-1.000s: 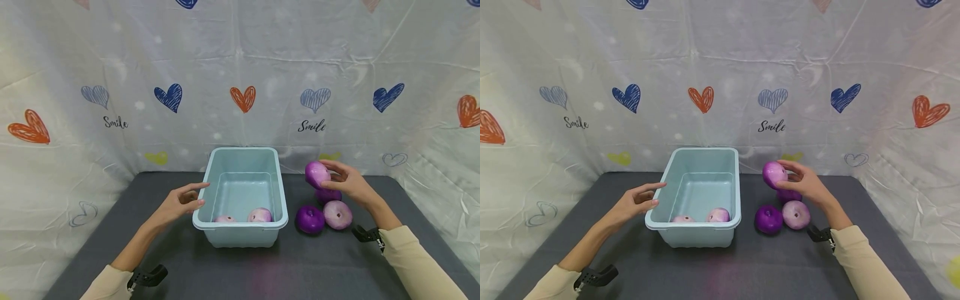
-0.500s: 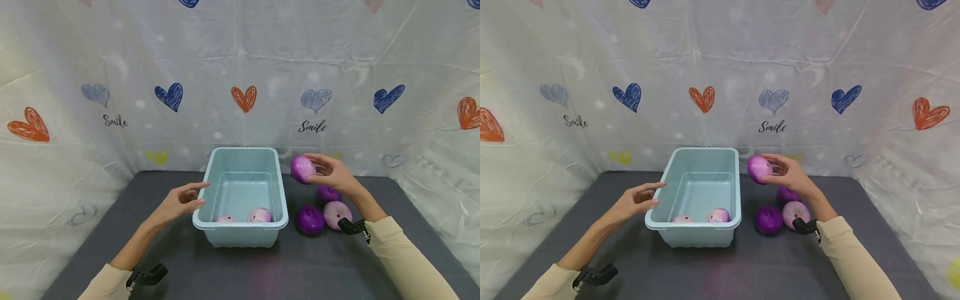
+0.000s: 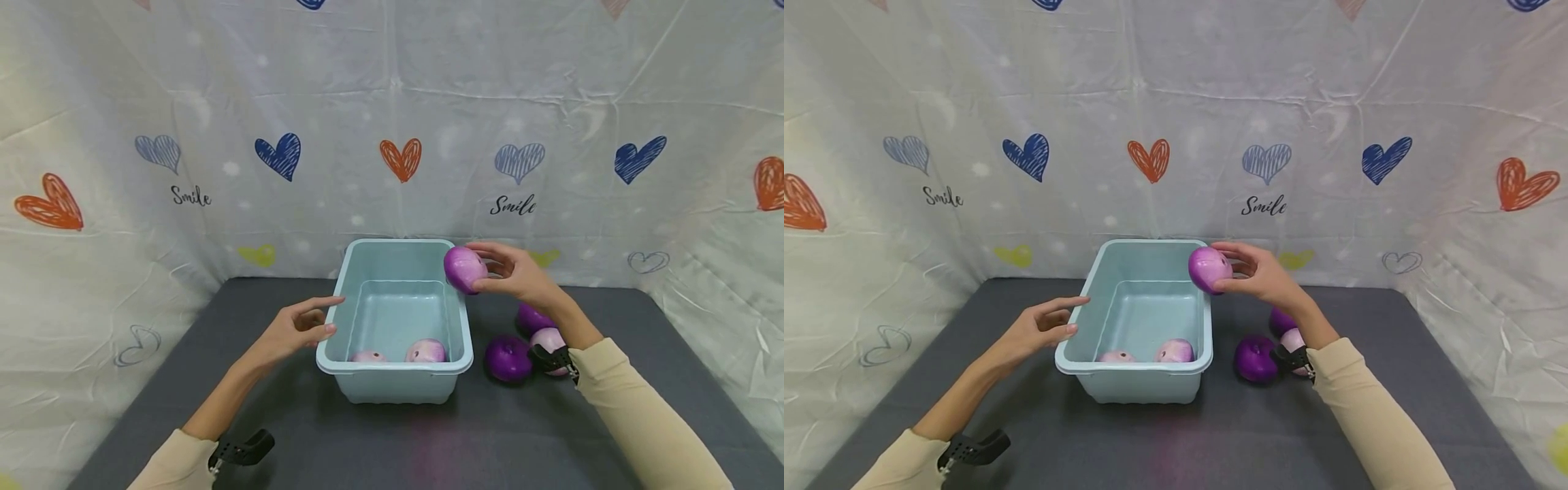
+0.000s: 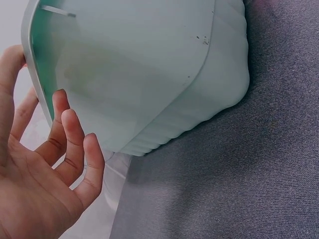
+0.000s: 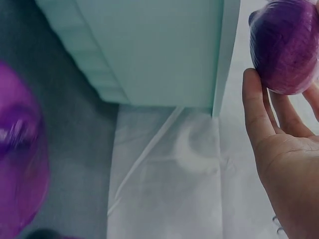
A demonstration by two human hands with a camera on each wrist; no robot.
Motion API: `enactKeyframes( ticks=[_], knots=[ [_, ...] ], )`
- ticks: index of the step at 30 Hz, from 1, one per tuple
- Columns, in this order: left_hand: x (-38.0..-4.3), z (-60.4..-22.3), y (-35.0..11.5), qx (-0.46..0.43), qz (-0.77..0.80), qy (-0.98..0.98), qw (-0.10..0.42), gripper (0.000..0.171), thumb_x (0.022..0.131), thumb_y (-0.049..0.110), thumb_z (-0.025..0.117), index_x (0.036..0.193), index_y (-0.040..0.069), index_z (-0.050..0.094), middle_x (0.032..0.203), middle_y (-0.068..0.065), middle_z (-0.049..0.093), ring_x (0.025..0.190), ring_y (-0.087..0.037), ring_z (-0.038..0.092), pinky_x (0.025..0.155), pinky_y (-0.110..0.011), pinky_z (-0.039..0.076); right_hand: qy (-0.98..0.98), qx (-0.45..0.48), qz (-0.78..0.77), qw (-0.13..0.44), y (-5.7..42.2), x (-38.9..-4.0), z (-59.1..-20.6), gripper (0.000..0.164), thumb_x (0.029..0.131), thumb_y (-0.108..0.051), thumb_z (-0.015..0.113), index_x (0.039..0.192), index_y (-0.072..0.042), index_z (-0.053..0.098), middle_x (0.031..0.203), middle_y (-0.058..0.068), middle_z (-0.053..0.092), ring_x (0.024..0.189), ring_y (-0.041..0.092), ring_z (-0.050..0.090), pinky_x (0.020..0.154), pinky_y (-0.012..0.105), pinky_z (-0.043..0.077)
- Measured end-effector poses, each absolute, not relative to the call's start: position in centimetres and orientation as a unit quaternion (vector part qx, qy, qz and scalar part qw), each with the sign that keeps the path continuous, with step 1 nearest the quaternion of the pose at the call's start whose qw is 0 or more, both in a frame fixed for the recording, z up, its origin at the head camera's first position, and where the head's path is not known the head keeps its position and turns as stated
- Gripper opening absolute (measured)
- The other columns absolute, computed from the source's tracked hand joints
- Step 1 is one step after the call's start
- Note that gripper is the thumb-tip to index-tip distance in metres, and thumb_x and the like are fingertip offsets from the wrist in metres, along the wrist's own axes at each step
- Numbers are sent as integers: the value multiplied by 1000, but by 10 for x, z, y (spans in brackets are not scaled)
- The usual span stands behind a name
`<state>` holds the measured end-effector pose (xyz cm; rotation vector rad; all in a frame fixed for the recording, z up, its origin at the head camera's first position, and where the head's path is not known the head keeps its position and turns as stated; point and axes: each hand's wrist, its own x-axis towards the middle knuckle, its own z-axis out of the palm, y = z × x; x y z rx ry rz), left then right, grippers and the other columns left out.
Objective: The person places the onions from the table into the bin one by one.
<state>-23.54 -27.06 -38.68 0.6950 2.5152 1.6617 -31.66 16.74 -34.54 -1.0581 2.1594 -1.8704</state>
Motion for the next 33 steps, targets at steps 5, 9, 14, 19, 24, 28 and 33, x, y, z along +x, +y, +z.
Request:
enactKeyframes(
  ticks=[5,9,14,19,24,28,33],
  knots=[
    [-236,-388,-271,225,536,813,22,50,99,16,69,147,16,57,89,-16,61,78,-39,55,72,-41,52,696,-368,-614,58,154,-316,-342,64,88,1,78,147,-3,52,145,13,53,127,35,51,100,41,47],
    [-236,-389,-271,230,537,812,21,49,100,16,68,148,15,56,87,-16,60,72,-34,54,70,-40,52,681,-373,-626,68,150,-315,-342,62,89,2,77,146,0,51,143,16,53,127,38,53,100,44,47],
    [-235,-389,-271,227,535,813,20,49,100,16,68,147,15,56,86,-15,59,69,-30,53,69,-43,52,678,-370,-632,65,153,-314,-344,61,91,2,76,145,5,49,145,22,51,128,44,51,98,45,48],
    [-235,-388,-270,223,534,815,17,49,100,17,68,147,16,57,86,-15,60,71,-32,54,70,-42,53,685,-358,-631,63,164,-312,-348,59,92,1,74,145,3,49,146,22,50,129,46,49,97,44,49],
    [-235,-388,-270,230,539,811,19,49,100,15,67,148,14,56,85,-15,59,71,-29,54,69,-41,53,698,-342,-626,56,179,-309,-351,56,94,-1,72,146,-1,50,145,18,52,129,43,51,96,43,50],
    [-235,-388,-270,236,546,803,23,50,100,13,67,148,11,54,81,-13,56,67,-22,51,68,-41,52,705,-340,-621,47,192,-309,-354,54,96,0,70,146,1,50,145,22,50,128,45,50,95,43,50],
    [-235,-388,-270,234,546,804,22,49,100,14,67,148,13,55,81,-12,57,67,-20,50,68,-40,52,722,-328,-607,43,208,-308,-358,51,98,-1,68,146,-2,51,144,16,53,128,45,50,96,40,50]
  ],
)
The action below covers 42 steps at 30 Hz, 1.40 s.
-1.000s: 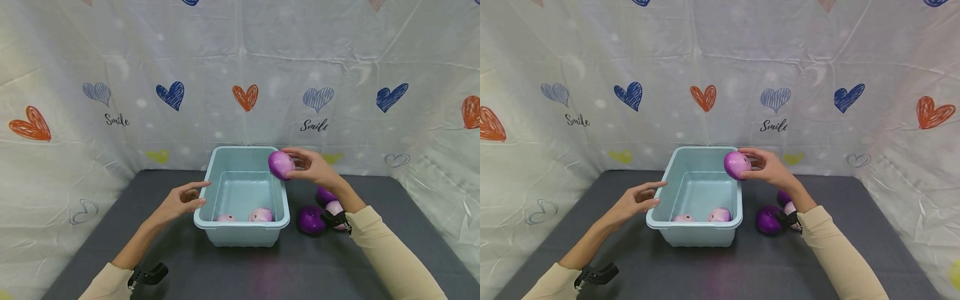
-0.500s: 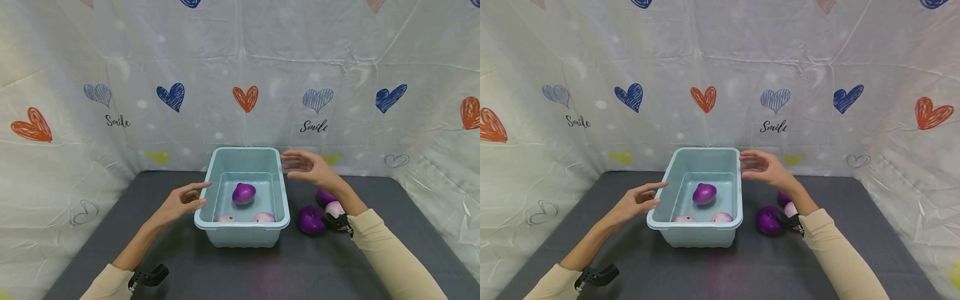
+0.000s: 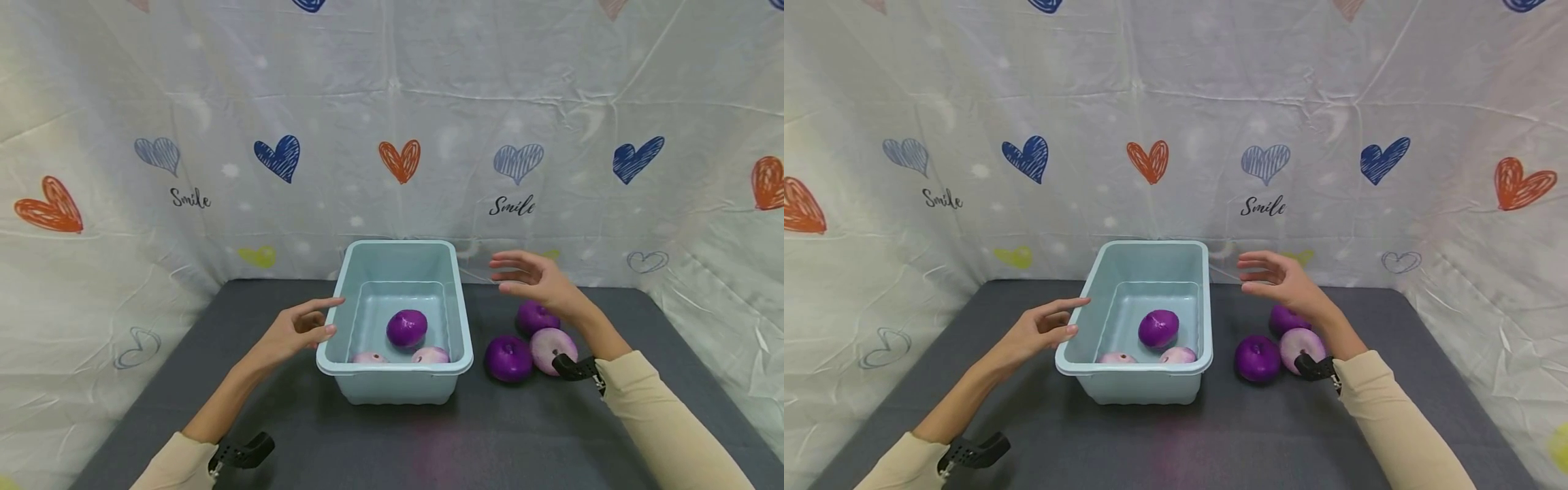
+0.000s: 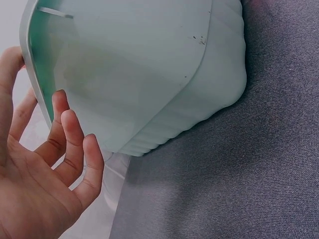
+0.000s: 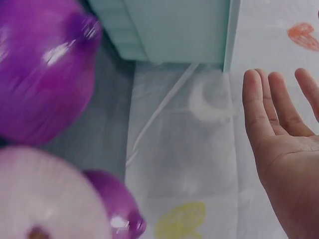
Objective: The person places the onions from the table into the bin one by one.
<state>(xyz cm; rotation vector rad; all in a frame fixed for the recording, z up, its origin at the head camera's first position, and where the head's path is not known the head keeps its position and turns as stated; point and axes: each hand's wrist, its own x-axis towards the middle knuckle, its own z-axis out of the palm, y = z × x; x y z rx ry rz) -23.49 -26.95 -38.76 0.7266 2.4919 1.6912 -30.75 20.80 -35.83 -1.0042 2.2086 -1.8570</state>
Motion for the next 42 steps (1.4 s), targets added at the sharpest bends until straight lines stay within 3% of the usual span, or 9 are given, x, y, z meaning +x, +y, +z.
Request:
enactKeyframes(
  ticks=[7,14,20,25,30,42],
  knots=[
    [-234,-388,-270,234,544,805,20,49,100,13,67,148,13,55,82,-11,58,68,-25,50,69,-39,52,745,-302,-593,44,232,-300,-366,51,99,-2,67,146,5,48,142,16,53,129,44,50,95,36,50],
    [-234,-389,-270,238,547,802,22,50,101,13,66,149,12,54,82,-11,55,67,-20,49,68,-38,50,775,-266,-572,30,262,-286,-383,51,99,-8,68,146,-1,50,144,14,52,128,31,55,93,33,51],
    [-235,-389,-270,237,546,803,22,49,101,13,66,149,12,54,82,-13,55,69,-22,49,68,-38,51,805,-257,-535,-11,284,-268,-399,50,99,-7,69,145,-2,51,142,12,54,127,31,55,91,28,51],
    [-234,-389,-270,236,542,806,20,49,101,13,66,149,13,54,82,-13,55,69,-22,50,69,-38,51,817,-263,-513,-21,295,-256,-407,52,97,-4,71,144,1,50,142,21,51,125,31,56,91,25,50],
    [-234,-389,-270,230,540,810,18,49,101,14,66,148,14,55,83,-12,56,72,-28,50,69,-38,51,813,-276,-513,-5,305,-246,-417,59,94,1,72,145,6,45,144,32,44,125,24,56,92,29,51],
    [-233,-388,-269,230,542,808,22,50,101,13,65,150,14,53,85,-12,57,75,-33,50,70,-42,51,788,-326,-521,24,317,-247,-444,77,82,10,80,147,12,39,144,37,38,124,8,53,89,30,52]
  ],
)
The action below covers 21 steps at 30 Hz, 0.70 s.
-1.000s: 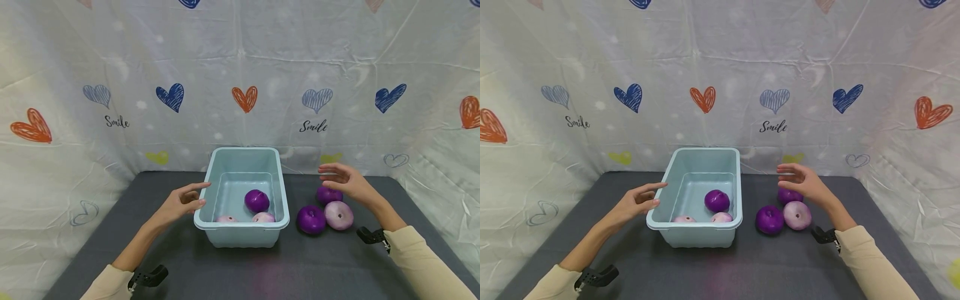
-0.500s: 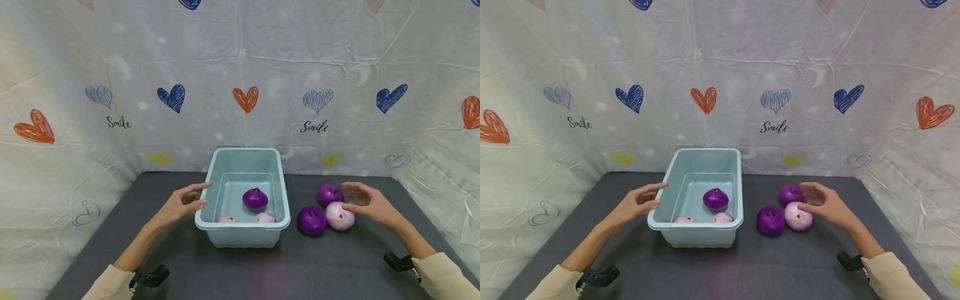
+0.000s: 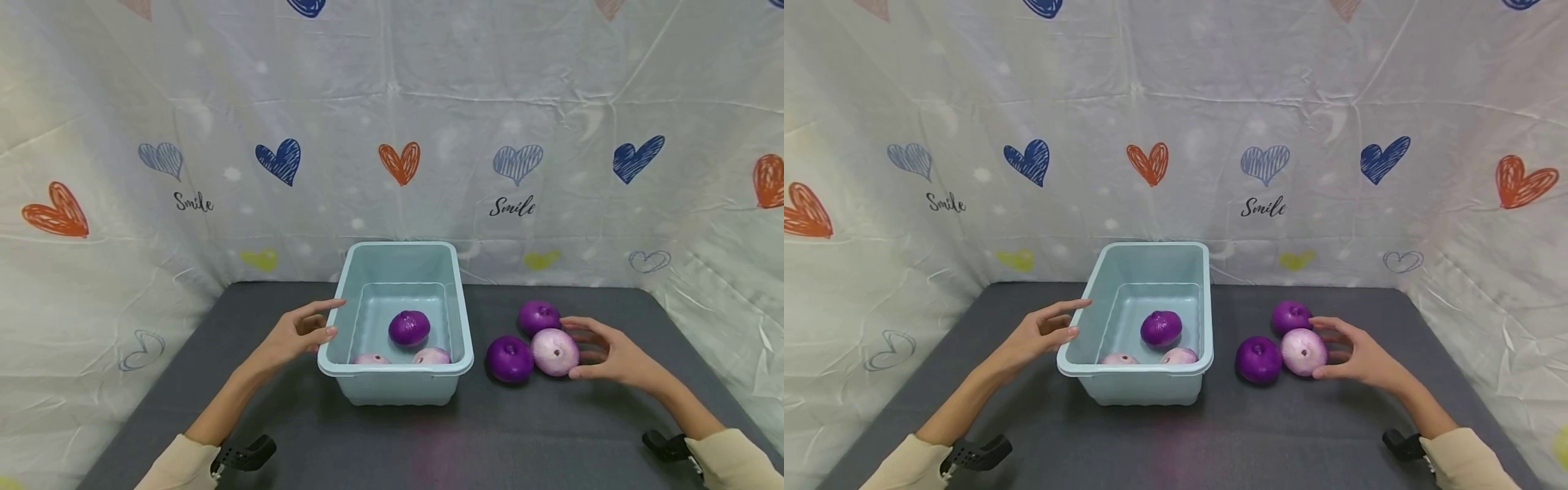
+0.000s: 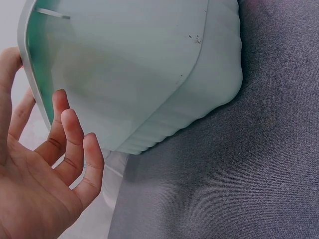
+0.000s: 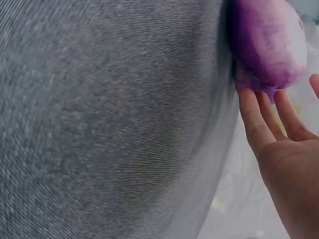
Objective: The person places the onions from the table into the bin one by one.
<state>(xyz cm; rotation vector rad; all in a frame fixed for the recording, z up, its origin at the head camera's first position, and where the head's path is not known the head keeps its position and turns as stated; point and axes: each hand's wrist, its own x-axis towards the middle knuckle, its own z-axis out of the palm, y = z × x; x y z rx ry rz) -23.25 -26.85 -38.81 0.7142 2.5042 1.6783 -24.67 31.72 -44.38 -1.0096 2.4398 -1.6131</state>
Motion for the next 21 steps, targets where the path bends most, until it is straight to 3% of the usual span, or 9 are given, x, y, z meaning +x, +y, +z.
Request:
enactKeyframes(
  ticks=[9,21],
  knots=[
    [-233,-388,-269,226,540,810,26,51,101,14,66,150,14,53,85,-12,57,75,-33,50,70,-42,50,793,-329,-511,43,314,-250,-447,72,81,4,84,144,7,48,142,31,44,119,11,57,85,34,55],
    [-233,-388,-269,227,540,810,24,50,101,14,66,150,13,53,83,-12,55,72,-33,48,67,-35,49,803,-331,-494,46,310,-254,-449,74,80,0,86,143,6,48,132,30,49,109,14,63,78,37,57]
  ],
)
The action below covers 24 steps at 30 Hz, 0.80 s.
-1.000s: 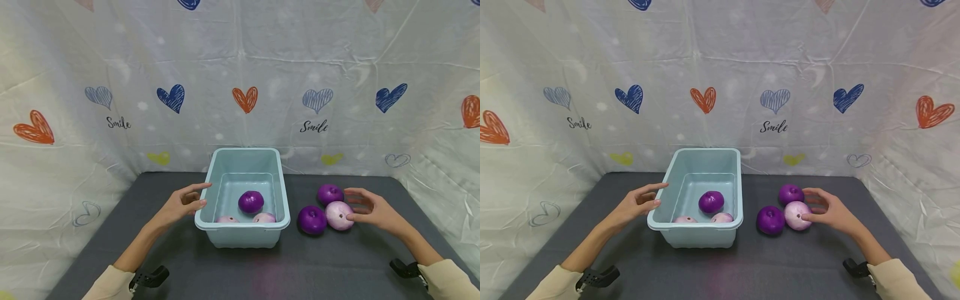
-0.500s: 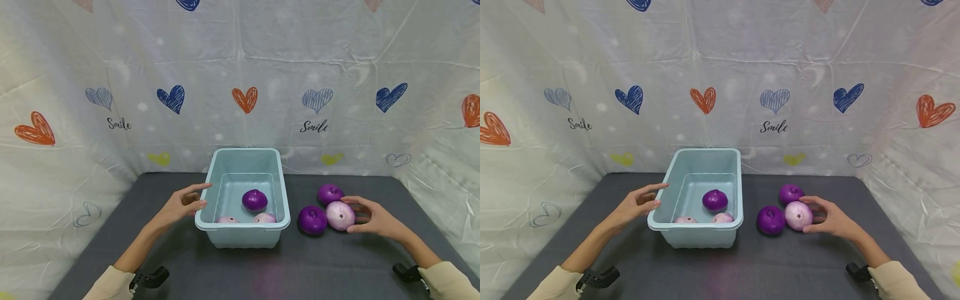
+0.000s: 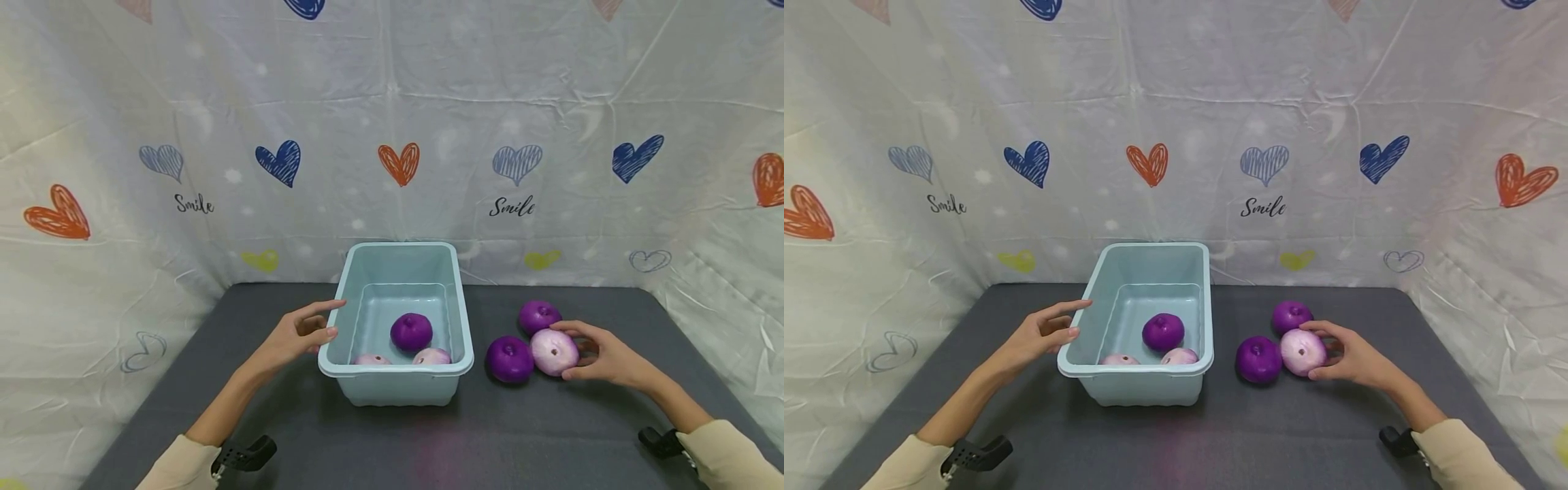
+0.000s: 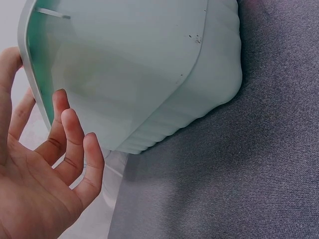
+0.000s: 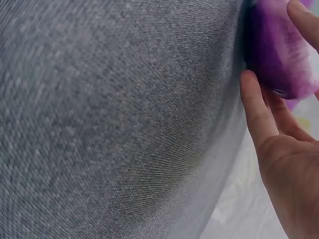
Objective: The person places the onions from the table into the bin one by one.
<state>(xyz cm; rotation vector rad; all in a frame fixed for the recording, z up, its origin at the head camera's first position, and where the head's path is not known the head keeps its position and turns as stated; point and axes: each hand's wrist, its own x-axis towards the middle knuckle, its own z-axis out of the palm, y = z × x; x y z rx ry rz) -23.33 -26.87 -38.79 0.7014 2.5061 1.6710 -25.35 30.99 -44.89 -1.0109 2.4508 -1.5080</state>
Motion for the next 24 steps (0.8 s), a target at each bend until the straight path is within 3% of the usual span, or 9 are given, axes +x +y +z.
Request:
enactKeyframes(
  ticks=[24],
  knots=[
    [-233,-388,-269,221,539,812,27,50,101,15,66,150,16,54,85,-13,57,76,-37,50,69,-38,50,808,-325,-489,38,311,-253,-442,69,81,-2,87,140,1,52,123,24,56,105,19,65,76,36,57]
  ],
)
